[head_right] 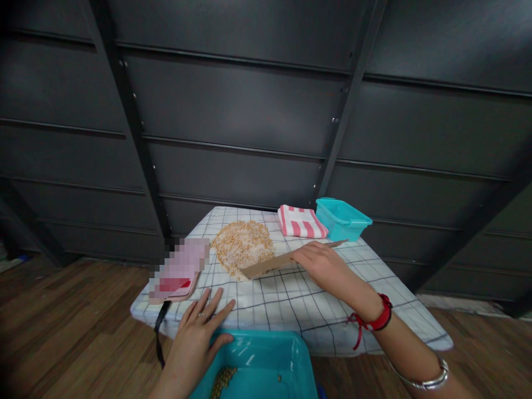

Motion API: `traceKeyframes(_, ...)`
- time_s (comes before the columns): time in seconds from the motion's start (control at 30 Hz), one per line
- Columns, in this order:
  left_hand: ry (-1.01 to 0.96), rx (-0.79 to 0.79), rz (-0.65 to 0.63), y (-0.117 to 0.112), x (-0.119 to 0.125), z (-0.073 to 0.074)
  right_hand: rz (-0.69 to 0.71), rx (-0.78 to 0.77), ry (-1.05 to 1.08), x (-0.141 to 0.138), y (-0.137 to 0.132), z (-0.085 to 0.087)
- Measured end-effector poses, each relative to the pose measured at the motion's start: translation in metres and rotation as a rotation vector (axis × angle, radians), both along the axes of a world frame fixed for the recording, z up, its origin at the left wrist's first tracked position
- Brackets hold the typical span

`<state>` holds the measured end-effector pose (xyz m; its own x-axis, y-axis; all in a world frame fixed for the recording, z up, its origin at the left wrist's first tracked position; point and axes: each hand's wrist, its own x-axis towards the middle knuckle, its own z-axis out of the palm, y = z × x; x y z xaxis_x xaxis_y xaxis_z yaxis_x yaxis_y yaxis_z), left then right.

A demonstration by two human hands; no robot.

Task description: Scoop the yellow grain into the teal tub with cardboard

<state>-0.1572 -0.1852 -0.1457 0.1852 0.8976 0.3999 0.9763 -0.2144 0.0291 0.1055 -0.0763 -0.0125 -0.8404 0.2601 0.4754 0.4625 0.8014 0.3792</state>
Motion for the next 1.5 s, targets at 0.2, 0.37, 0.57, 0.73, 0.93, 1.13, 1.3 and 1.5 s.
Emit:
traceKeyframes(0.2,-0.001,0.028,0.001,0.0,-0.001,-0.004,-0.025,0.019,0.002,0.003,-0.006,0.004)
traceKeyframes(0.37,0.018,0.04,-0.003,0.0,-0.002,-0.002,-0.019,0.022,-0.017,-0.001,-0.008,0.003)
traceKeyframes(0.57,-0.012,0.016,0.003,0.001,-0.003,-0.005,-0.061,-0.055,-0.049,0.005,-0.017,0.007)
traceKeyframes(0.73,-0.047,0.004,0.002,0.001,-0.003,-0.009,-0.102,-0.037,-0.06,0.004,-0.012,0.004)
traceKeyframes(0.93,-0.051,-0.009,-0.014,-0.001,-0.005,-0.008,-0.056,-0.074,-0.049,0.005,-0.022,0.005)
traceKeyframes(1.13,-0.068,0.03,-0.005,0.0,-0.004,-0.013,-0.056,-0.051,-0.026,0.008,-0.027,0.006)
traceKeyframes(1.3,-0.053,0.031,0.002,0.0,-0.002,-0.012,-0.019,0.005,0.005,0.005,-0.027,0.002)
traceKeyframes(1.5,-0.037,0.042,0.014,0.001,-0.002,-0.012,-0.031,-0.017,0.011,0.016,-0.037,0.003)
